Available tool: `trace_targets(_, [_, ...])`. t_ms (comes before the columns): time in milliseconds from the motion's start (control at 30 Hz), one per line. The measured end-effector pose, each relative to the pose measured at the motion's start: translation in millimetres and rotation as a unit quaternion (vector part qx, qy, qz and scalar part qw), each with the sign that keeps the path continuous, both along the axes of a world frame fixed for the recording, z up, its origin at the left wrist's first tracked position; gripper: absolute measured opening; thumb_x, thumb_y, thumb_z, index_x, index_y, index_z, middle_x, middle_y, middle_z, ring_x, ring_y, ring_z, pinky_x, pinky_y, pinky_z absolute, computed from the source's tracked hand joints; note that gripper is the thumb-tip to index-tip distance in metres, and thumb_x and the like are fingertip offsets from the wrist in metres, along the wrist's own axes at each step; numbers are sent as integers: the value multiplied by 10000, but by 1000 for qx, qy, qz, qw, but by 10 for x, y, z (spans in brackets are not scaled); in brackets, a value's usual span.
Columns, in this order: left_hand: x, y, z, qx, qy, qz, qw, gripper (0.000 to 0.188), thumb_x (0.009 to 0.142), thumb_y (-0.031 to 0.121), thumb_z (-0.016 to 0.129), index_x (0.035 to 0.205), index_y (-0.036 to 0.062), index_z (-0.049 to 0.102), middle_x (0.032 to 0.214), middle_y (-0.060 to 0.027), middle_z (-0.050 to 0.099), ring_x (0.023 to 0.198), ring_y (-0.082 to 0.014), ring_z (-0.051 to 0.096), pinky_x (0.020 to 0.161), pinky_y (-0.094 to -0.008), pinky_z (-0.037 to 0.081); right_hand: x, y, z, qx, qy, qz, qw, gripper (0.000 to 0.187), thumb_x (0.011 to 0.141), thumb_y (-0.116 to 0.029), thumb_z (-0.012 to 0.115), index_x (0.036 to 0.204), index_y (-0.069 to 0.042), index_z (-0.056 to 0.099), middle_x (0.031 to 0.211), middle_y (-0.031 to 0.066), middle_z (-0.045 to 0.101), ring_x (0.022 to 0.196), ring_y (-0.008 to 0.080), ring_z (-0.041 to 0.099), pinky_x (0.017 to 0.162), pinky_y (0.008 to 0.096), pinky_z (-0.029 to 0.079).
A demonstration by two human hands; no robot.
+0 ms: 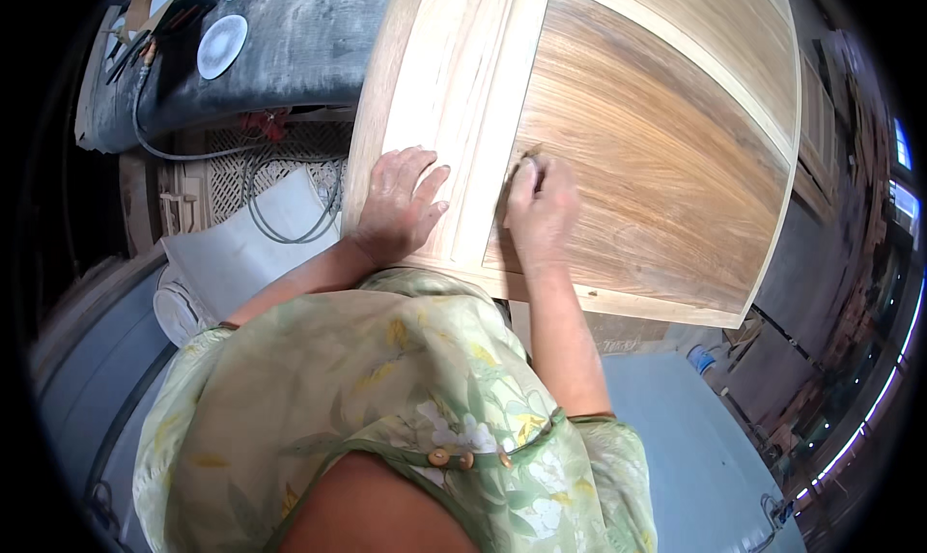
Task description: The person applies putty to seams and gaps in a wood furniture panel by hand using a small block, then trims excess with a knife.
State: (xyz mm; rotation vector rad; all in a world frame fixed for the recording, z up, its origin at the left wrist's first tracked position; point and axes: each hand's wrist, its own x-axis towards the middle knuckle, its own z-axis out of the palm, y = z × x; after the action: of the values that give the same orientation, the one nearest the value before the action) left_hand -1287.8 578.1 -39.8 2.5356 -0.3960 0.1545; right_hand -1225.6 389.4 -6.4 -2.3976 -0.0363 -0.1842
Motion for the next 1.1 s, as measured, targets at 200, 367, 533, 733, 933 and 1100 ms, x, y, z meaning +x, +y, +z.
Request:
trace_targets(200, [-6, 25, 4, -30, 4, 7, 1000, 416, 763, 185, 678, 1136, 31, 575, 1213, -152, 480, 1195, -327, 422, 1028, -499, 296, -34, -187, 39, 98, 111, -40, 988, 135, 864, -139, 621, 850, -7, 599, 709, 85, 560, 612, 153, 504, 571, 292, 422])
trace_targets(367, [68, 62, 152, -58, -10, -9, 998, 328, 763, 146, 662, 1067, 35, 611, 1061, -117, 541, 1015, -312, 501, 913, -457, 376, -184, -301, -46, 106, 142, -21, 984, 133, 866, -143, 621, 839, -16, 589, 717, 53, 552, 655, 136, 494, 623, 281, 427])
trace_targets(533, [109, -289, 185, -71, 16, -68, 995, 346, 796, 195, 638, 1112, 60, 606, 1062, -156, 521, 1020, -329, 499, 905, -453, 377, -168, -360, 6, 198, 170, -39, 965, 130, 868, -139, 625, 833, -19, 589, 703, 17, 539, 641, 96, 462, 598, 254, 401])
trace_targets(733, [196, -681, 223, 41, 52, -15, 998, 458, 831, 277, 609, 1228, 58, 546, 1174, -163, 454, 1133, -339, 409, 977, -477, 284, -133, -499, 13, 215, 141, -23, 966, 121, 868, -126, 623, 837, -14, 588, 699, 0, 518, 636, 83, 448, 584, 245, 391])
trace_targets(933, [-1, -577, 279, 1, 53, -26, 998, 355, 816, 226, 626, 1118, 40, 613, 1192, -170, 490, 1136, -360, 432, 975, -481, 330, -206, -594, -1, 206, 121, 18, 971, 127, 886, -141, 603, 838, -24, 588, 678, 5, 519, 636, 72, 449, 586, 235, 392])
trace_targets(1100, [-143, -288, 374, -131, 67, 54, 988, 302, 812, 161, 632, 1081, 24, 621, 1133, -181, 543, 1075, -352, 503, 934, -437, 409, -186, -517, 120, 349, 264, 1, 899, 127, 913, -160, 577, 869, -42, 563, 695, 38, 574, 614, 88, 535, 565, 246, 452])
